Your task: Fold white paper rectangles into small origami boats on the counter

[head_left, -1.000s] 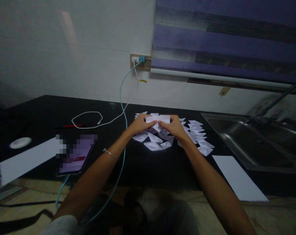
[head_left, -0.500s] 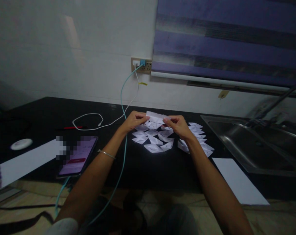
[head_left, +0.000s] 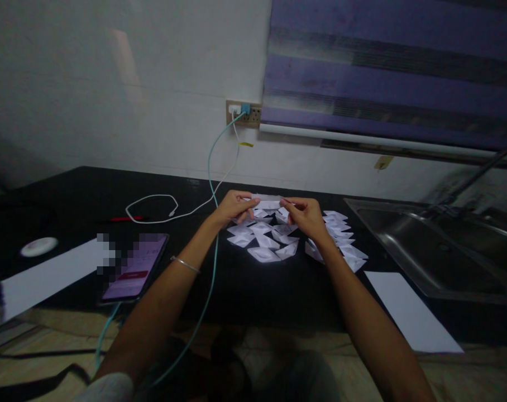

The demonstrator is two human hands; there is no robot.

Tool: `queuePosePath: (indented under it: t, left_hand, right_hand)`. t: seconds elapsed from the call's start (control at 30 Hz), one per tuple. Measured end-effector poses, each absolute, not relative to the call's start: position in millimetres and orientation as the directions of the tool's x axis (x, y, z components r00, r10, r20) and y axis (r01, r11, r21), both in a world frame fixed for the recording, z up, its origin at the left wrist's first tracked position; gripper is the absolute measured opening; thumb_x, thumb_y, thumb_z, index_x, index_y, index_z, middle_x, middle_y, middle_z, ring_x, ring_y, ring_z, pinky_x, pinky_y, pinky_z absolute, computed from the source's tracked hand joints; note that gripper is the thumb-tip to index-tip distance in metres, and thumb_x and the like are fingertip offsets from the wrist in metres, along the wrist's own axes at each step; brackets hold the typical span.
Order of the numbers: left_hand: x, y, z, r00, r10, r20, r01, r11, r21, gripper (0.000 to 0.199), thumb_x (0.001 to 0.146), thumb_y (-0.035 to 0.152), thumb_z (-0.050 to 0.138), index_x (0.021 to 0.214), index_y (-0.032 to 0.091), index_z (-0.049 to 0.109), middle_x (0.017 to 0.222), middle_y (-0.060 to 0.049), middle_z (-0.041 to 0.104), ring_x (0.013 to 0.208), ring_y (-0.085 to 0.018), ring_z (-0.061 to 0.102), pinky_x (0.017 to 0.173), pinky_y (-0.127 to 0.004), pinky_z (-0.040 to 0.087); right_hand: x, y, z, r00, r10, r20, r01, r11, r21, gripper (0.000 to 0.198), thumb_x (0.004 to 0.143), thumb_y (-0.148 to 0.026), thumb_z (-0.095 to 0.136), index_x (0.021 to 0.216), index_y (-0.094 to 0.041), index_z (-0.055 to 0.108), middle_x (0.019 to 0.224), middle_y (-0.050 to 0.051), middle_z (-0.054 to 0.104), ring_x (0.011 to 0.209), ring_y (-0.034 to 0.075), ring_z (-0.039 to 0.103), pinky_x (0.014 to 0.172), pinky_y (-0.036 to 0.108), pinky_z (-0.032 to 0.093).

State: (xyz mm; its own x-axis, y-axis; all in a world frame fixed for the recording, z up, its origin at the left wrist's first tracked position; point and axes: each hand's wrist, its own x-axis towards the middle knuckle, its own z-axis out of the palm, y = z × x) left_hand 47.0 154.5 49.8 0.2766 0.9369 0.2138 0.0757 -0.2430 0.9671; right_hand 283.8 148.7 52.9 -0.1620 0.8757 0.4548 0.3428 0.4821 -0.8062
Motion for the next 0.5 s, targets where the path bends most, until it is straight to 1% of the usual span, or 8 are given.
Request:
queuePosePath:
  t: [0.07,0.1,0.17,0.23,0.3,0.37,0.43,0.5]
  left_hand:
    - [50,152,52,0.290,0.931,0.220,0.036,-0.241,0.970,0.033,0.081,0.044,0.072,0.084,0.012,0.068,0.070,-0.009,0.073,0.044,-0.009,0.060,0.035,-0.016,0.028]
    - [52,150,53,0.298,0.927,0.228,0.019,-0.245,0.969,0.034,0.081,0.044,0.072,0.087,0.011,0.069,0.079,-0.012,0.075,0.052,-0.011,0.066,0.036,-0.016,0.030]
    - [54,148,55,0.302,0.921,0.248,-0.015,-0.255,0.967,0.034,0.081,0.043,0.072,0.092,0.010,0.070,0.093,-0.015,0.076,0.066,-0.015,0.072,0.037,-0.015,0.033]
    - [56,148,55,0.289,0.920,0.266,-0.053,-0.262,0.964,0.034,0.080,0.041,0.073,0.097,0.011,0.070,0.101,-0.016,0.075,0.075,-0.019,0.074,0.039,-0.015,0.038]
    - [56,150,53,0.269,0.922,0.278,-0.088,-0.264,0.960,0.034,0.079,0.039,0.075,0.099,0.012,0.069,0.103,-0.016,0.075,0.080,-0.021,0.075,0.040,-0.016,0.041]
    - [56,152,51,0.260,0.923,0.285,-0.107,-0.265,0.958,0.034,0.078,0.038,0.076,0.099,0.013,0.069,0.102,-0.016,0.075,0.080,-0.022,0.075,0.040,-0.016,0.042]
    - [57,154,49,0.264,0.921,0.286,-0.117,-0.264,0.957,0.033,0.078,0.039,0.075,0.098,0.013,0.069,0.101,-0.016,0.075,0.077,-0.022,0.075,0.039,-0.016,0.041]
    - [58,154,47,0.276,0.917,0.288,-0.121,-0.264,0.957,0.034,0.079,0.040,0.075,0.101,0.014,0.070,0.101,-0.016,0.075,0.075,-0.021,0.075,0.039,-0.017,0.041]
  right_hand:
    - [282,149,53,-0.164,0.897,0.411,0.277,0.442,-0.854,0.042,0.082,-0.050,0.067,0.102,-0.014,0.077,0.044,-0.001,0.059,0.037,0.013,0.051,0.040,0.023,0.038]
    - [282,149,54,-0.174,0.904,0.391,0.226,0.423,-0.877,0.044,0.081,-0.049,0.068,0.105,-0.013,0.076,0.045,0.000,0.061,0.037,0.013,0.052,0.040,0.023,0.040]
    - [280,148,56,-0.190,0.913,0.360,0.124,0.386,-0.914,0.048,0.079,-0.049,0.070,0.110,-0.012,0.073,0.049,0.001,0.065,0.039,0.014,0.056,0.042,0.024,0.044]
    - [278,146,58,-0.187,0.924,0.333,0.046,0.347,-0.937,0.049,0.077,-0.049,0.073,0.110,-0.012,0.072,0.056,0.003,0.070,0.044,0.015,0.062,0.044,0.025,0.049]
    - [276,144,60,-0.175,0.931,0.319,-0.003,0.324,-0.946,0.046,0.074,-0.048,0.076,0.106,-0.014,0.073,0.069,0.006,0.074,0.053,0.017,0.067,0.046,0.025,0.052]
    - [273,141,61,-0.165,0.930,0.328,-0.032,0.327,-0.944,0.042,0.073,-0.046,0.077,0.101,-0.015,0.075,0.080,0.008,0.076,0.061,0.018,0.070,0.048,0.025,0.054]
    - [271,139,60,-0.156,0.925,0.346,-0.059,0.341,-0.938,0.039,0.073,-0.045,0.077,0.099,-0.016,0.075,0.086,0.008,0.076,0.068,0.019,0.071,0.052,0.027,0.057]
    - [268,138,59,-0.147,0.925,0.350,-0.083,0.341,-0.936,0.037,0.072,-0.045,0.078,0.097,-0.017,0.076,0.085,0.007,0.076,0.071,0.020,0.072,0.055,0.029,0.059]
